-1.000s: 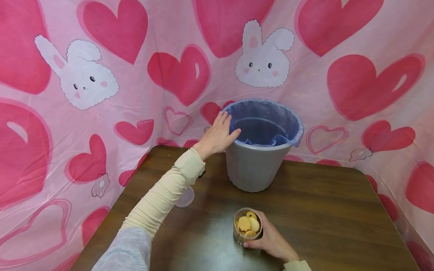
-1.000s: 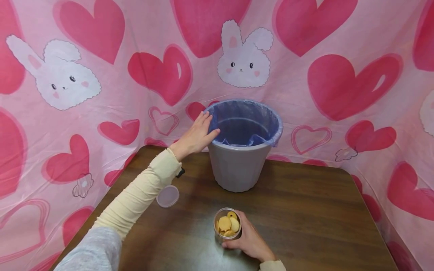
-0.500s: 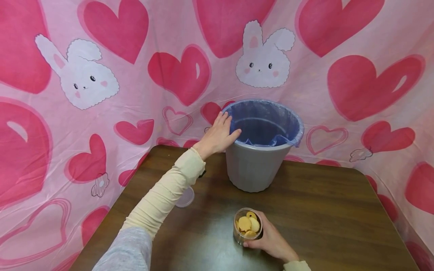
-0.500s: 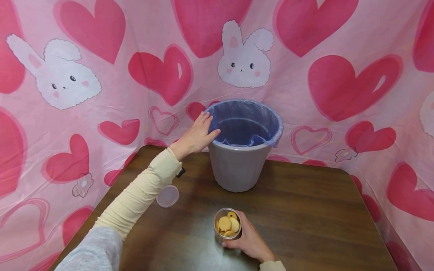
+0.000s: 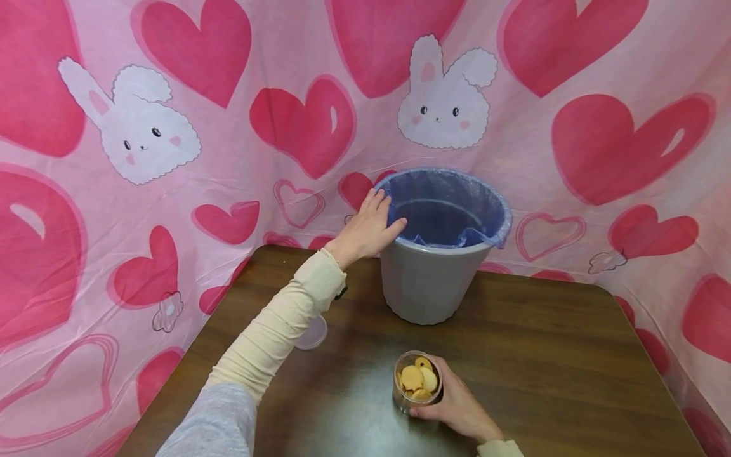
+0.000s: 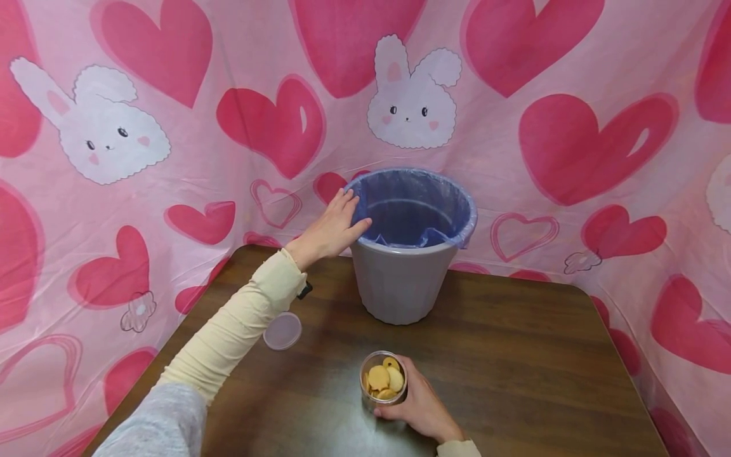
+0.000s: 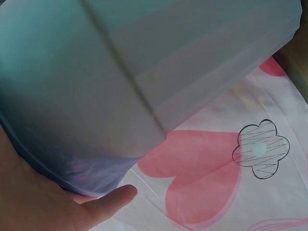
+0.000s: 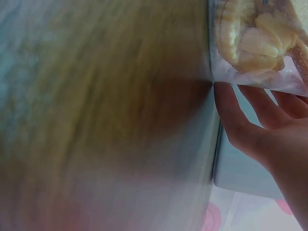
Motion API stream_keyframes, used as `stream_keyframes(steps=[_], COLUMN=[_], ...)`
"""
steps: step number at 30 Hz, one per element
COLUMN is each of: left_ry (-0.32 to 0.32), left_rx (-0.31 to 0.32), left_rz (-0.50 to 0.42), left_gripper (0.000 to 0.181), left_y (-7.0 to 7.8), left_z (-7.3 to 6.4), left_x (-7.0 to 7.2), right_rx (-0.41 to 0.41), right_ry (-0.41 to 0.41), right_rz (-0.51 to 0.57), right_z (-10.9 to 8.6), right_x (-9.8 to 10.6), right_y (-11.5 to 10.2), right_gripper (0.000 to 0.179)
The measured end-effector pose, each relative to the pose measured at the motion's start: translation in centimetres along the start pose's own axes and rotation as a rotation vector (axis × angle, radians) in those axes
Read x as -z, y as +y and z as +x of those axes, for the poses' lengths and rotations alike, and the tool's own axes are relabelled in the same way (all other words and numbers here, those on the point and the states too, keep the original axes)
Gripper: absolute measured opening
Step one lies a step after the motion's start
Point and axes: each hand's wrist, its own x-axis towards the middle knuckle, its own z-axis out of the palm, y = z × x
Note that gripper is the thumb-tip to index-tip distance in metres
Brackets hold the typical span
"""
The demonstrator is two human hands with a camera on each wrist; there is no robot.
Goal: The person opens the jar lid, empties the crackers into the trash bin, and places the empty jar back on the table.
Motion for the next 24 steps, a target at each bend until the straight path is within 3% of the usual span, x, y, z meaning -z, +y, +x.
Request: stream_keyframes(steps=[11,24], left_ry=[-0.007,-0.01], left_rx=[0.012,0.007], left_rz=[-0.003,0.001], left_gripper=[0.075,0.074], left_y=[0.03,0.02], left_z=[-0.03,-0.03], left_x=[-0.12,0.17], right_rx=[-0.025,-0.011], right_ry=[0.001,0.073], right_rz=[-0.034,-0.007], right_z=[-0.13,-0.15], right_x=[0.06,0.18], right_y=[0.31,0.32], right_gripper=[0.09,0.09])
